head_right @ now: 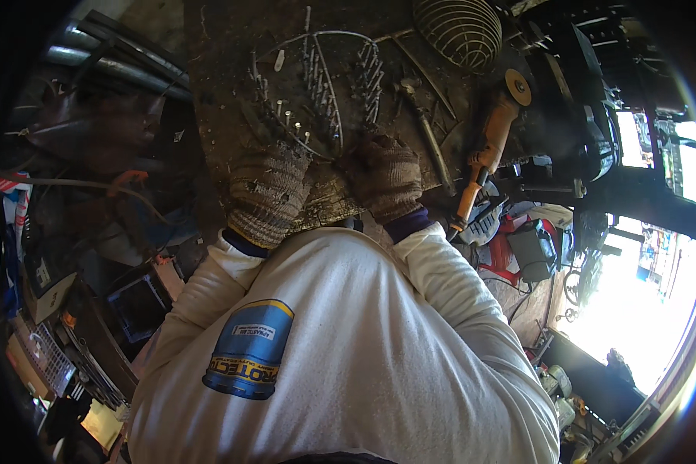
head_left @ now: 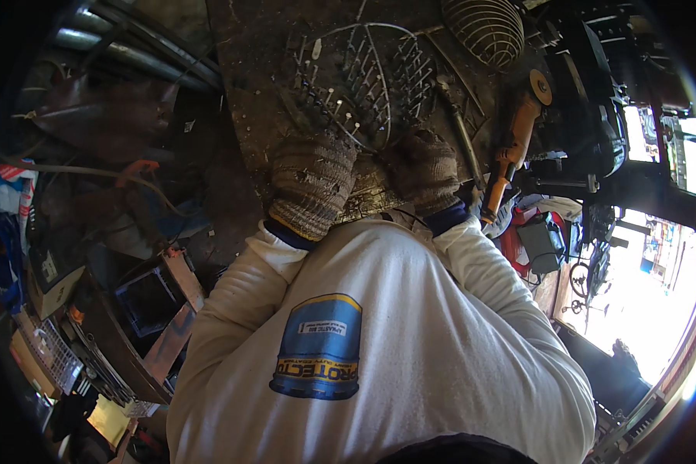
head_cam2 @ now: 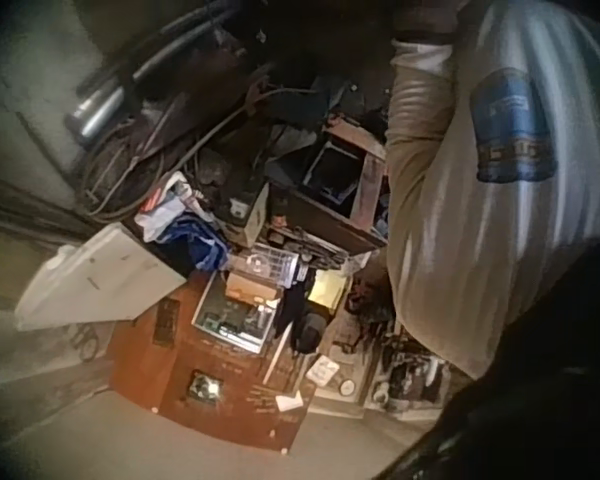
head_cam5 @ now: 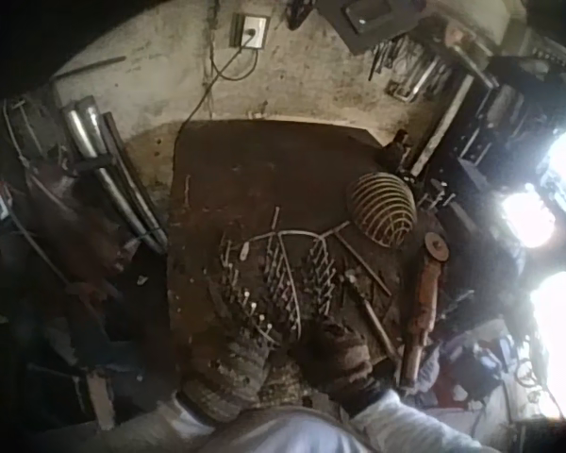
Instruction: The person uses a hammer to straighten and shape a metal wire frame against a workbench.
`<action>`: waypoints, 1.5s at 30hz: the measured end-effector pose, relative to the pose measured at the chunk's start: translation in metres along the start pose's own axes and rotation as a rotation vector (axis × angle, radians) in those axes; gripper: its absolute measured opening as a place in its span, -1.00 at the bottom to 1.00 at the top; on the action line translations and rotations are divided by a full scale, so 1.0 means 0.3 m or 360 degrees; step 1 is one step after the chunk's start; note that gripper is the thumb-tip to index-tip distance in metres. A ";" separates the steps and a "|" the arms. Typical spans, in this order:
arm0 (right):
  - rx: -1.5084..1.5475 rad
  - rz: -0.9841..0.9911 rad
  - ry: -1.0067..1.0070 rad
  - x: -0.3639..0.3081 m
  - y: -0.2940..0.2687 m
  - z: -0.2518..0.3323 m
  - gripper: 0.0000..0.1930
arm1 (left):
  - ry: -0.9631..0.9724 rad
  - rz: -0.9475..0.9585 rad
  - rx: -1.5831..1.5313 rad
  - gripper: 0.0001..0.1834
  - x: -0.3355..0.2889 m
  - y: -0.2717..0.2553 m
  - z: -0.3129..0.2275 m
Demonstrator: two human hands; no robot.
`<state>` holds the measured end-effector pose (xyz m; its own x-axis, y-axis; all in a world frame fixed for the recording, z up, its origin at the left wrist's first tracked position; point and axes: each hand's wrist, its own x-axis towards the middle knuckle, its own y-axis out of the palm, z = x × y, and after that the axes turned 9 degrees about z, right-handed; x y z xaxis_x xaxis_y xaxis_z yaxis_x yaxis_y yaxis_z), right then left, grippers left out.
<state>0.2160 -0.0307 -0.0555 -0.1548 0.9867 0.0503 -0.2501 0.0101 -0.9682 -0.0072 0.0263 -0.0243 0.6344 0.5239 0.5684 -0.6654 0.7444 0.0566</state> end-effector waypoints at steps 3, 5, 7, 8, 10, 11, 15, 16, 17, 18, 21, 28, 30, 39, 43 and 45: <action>-0.0085 0.0064 0.0041 -0.002 -0.019 0.004 -0.56 | 0.0033 -0.0010 0.0124 -0.55 -0.015 0.001 -0.013; -0.0008 -0.0089 0.0002 -0.008 0.022 -0.018 -0.55 | 0.0068 0.0020 0.0036 -0.62 -0.024 -0.007 -0.016; 0.0048 -0.0131 0.0021 -0.007 0.012 -0.011 -0.55 | 0.0145 0.0040 -0.0051 -0.63 -0.028 -0.014 -0.009; 0.0064 -0.0124 0.0034 0.000 -0.017 0.009 -0.55 | 0.0179 0.0048 -0.0078 -0.62 -0.032 -0.014 -0.011; 0.0111 0.0107 0.0167 0.017 -0.092 0.058 -0.60 | 0.0192 0.0057 -0.0041 -0.58 -0.039 -0.008 -0.015; 0.0135 0.0327 0.0295 0.019 -0.115 0.071 -0.63 | 0.0179 0.0052 -0.0011 -0.57 -0.039 -0.010 -0.017; 0.0221 0.0231 0.0252 0.010 -0.072 0.053 -0.61 | 0.0188 0.0126 -0.0128 -0.49 -0.047 -0.024 -0.017; 0.0249 0.0060 0.0202 0.015 -0.048 0.043 -0.58 | 0.0205 0.0124 -0.0168 -0.48 -0.050 -0.025 -0.021; 0.0275 -0.0111 0.0151 0.016 -0.033 0.034 -0.55 | 0.0212 0.0122 -0.0189 -0.47 -0.050 -0.027 -0.021; 0.0272 -0.0112 0.0154 0.009 -0.027 0.025 -0.55 | 0.0220 0.0120 -0.0211 -0.47 -0.050 -0.029 -0.021; 0.0352 0.0022 0.0297 0.019 -0.058 0.052 -0.53 | 0.0273 0.0179 -0.0235 -0.44 -0.039 -0.026 -0.004; 0.0343 0.0395 0.0221 0.005 0.026 -0.013 -0.53 | 0.0129 0.0115 -0.0126 -0.58 -0.020 -0.018 0.001; 0.0075 0.0550 0.0295 -0.001 -0.014 0.004 -0.48 | 0.0105 0.0070 -0.0070 -0.61 -0.015 -0.012 0.000; 0.0121 -0.0143 0.0040 0.013 -0.075 0.065 -0.57 | 0.0237 0.0088 0.0011 -0.63 -0.021 -0.019 0.009; 0.0745 0.0253 0.0397 -0.034 0.051 -0.030 -0.38 | 0.0230 0.0014 -0.0019 -0.64 0.003 -0.023 0.013; 0.1204 0.0431 0.0476 -0.040 0.144 -0.086 -0.16 | 0.0246 -0.0024 -0.0137 -0.63 0.009 -0.023 0.030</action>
<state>0.2318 -0.0378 -0.1043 -0.0694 0.9419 -0.3287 -0.8277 -0.2383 -0.5081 -0.0044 0.0189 -0.0158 0.7016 0.5646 0.4348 -0.6233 0.7819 -0.0097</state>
